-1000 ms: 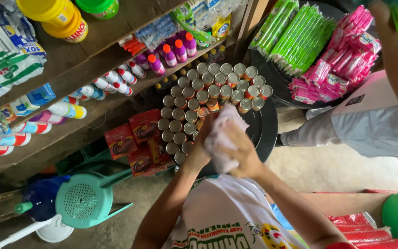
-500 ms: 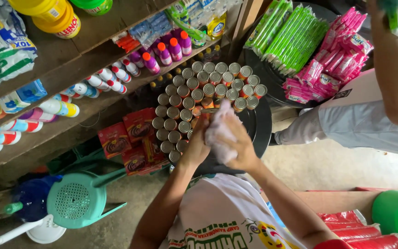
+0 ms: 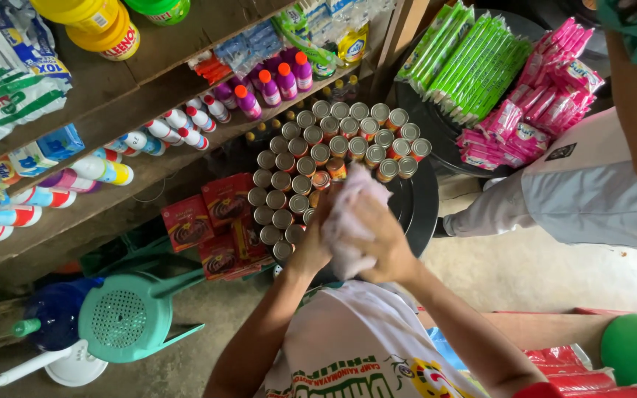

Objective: Wiping canned goods with a cloth and placing them on grocery store shelves.

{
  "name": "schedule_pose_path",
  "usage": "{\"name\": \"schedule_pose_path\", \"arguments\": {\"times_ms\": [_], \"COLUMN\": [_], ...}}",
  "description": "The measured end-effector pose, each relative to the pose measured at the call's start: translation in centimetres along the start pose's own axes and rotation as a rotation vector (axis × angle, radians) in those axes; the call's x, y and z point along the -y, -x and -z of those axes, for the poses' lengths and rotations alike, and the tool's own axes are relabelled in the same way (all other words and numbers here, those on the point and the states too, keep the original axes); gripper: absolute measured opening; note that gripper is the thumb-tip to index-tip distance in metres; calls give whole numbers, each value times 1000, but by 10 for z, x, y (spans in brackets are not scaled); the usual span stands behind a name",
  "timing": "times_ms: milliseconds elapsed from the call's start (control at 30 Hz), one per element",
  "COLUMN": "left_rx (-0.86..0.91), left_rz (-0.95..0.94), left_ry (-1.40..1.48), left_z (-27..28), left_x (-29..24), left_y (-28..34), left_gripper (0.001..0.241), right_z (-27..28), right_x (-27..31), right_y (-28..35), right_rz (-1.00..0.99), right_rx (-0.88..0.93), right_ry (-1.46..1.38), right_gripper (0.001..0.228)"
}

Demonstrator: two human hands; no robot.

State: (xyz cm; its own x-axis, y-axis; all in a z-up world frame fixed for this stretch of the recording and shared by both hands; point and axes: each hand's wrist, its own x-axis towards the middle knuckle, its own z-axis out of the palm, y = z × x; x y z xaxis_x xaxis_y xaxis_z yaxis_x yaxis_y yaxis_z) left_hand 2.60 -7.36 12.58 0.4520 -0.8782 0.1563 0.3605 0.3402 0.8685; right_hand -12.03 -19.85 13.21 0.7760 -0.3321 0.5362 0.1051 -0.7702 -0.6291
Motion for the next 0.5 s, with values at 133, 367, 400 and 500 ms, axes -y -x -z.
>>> {"name": "schedule_pose_path", "arguments": {"times_ms": [133, 367, 400, 500], "left_rx": [-53, -108, -110, -143], "left_rz": [27, 193, 192, 233], "left_ry": [-35, -201, -206, 129], "left_z": [21, 5, 10, 19], "left_x": [49, 26, 31, 49], "left_y": [-2, 1, 2, 4], "left_gripper": [47, 54, 54, 55], "right_z": [-7, 6, 4, 6], "right_x": [-10, 14, 15, 7], "right_y": [11, -12, -10, -7], "right_rz": [317, 203, 206, 424], "right_rx": [209, 70, 67, 290], "right_ry": [69, -37, -41, 203], "right_gripper": [56, 56, 56, 51]}}
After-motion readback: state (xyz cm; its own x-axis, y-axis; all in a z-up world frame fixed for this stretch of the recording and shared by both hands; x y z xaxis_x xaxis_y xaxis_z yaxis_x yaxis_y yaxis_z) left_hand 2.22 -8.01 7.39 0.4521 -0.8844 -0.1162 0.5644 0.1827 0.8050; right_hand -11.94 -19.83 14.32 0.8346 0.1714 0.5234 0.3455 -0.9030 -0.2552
